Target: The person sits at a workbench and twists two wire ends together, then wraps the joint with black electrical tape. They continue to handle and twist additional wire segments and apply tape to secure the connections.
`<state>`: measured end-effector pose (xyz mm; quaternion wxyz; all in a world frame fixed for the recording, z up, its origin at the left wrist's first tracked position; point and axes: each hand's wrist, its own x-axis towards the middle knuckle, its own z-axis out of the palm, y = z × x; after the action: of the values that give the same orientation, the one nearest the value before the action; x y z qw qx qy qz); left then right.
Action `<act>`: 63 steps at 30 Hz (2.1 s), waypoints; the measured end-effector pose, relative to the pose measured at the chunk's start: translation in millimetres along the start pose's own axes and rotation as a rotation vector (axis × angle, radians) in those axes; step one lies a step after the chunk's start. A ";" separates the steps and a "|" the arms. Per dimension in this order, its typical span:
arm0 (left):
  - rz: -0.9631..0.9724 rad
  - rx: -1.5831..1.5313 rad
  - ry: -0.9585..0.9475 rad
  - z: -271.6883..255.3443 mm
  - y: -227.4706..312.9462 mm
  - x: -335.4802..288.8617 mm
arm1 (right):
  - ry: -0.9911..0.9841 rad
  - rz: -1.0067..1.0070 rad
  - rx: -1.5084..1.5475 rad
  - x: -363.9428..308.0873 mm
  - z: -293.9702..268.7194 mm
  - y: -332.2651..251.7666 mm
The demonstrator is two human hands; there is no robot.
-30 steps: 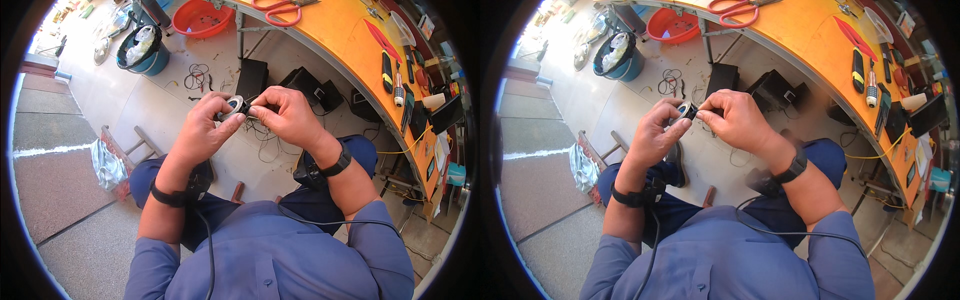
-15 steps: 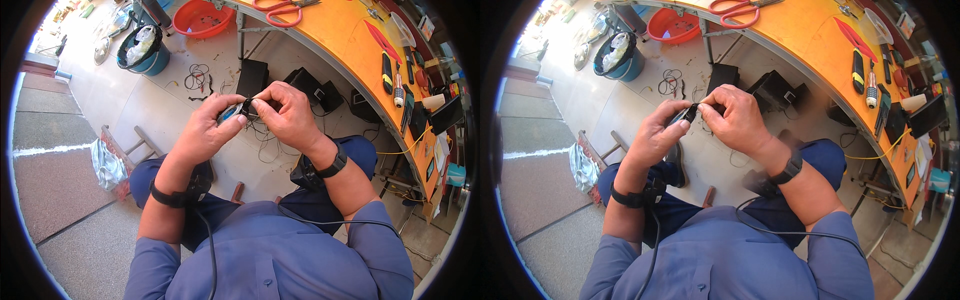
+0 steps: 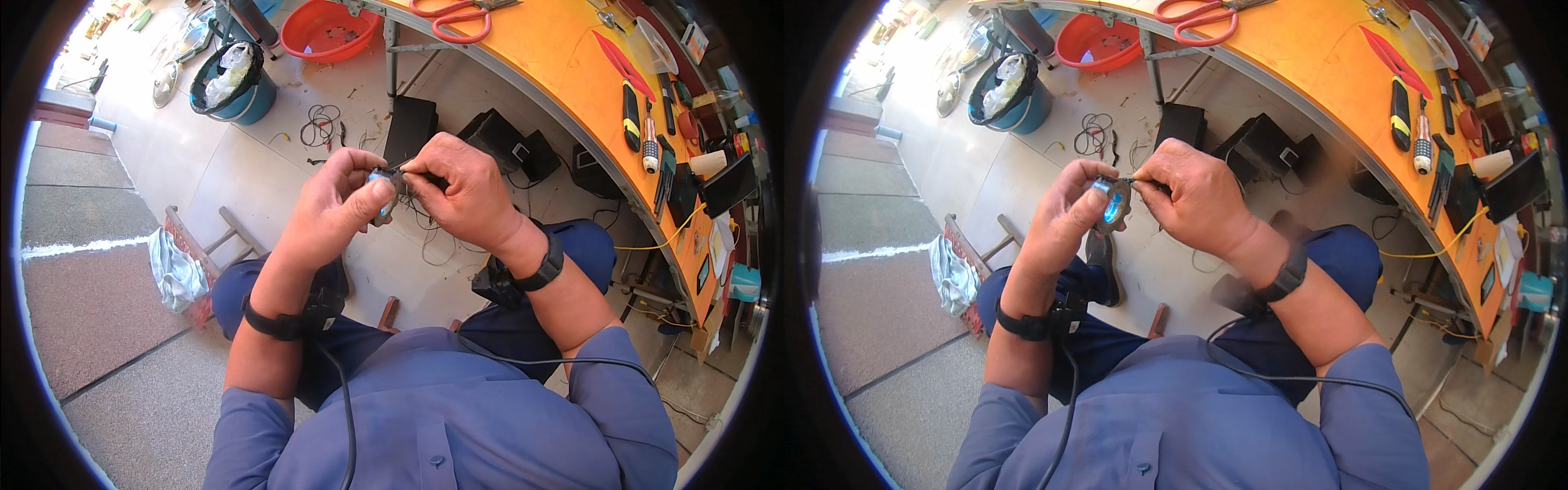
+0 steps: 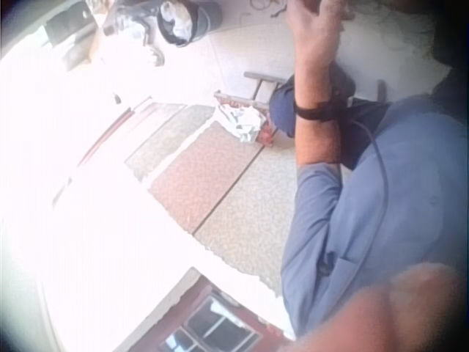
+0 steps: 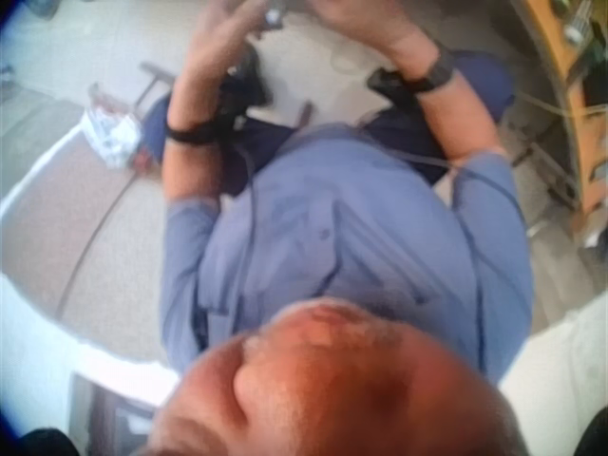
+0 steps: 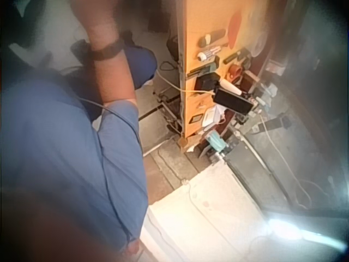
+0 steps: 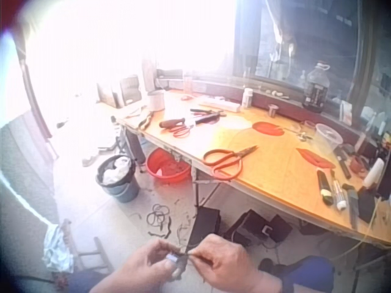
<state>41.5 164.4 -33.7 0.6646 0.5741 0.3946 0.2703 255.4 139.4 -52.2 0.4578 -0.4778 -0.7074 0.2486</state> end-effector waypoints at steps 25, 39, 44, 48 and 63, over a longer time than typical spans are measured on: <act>0.182 0.203 0.073 4.3 -10.8 8.7 | -0.373 0.617 0.784 -0.8 -13.0 17.3; 0.178 0.561 0.171 4.2 -5.7 8.8 | -0.160 0.151 0.250 2.7 -8.8 14.0; 0.113 0.567 0.174 10.3 -3.4 6.8 | -0.127 0.190 0.158 1.6 -0.9 5.3; 0.069 0.397 0.110 11.6 -7.7 12.9 | -0.098 0.214 0.102 0.4 6.3 -0.2; 0.109 0.349 0.001 8.9 -8.9 9.7 | -0.199 0.479 0.410 -1.9 7.6 7.7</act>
<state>53.4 165.6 -44.3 0.5390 0.7012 0.4041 0.2335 252.4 141.5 -62.5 0.4016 -0.5019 -0.5514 0.5317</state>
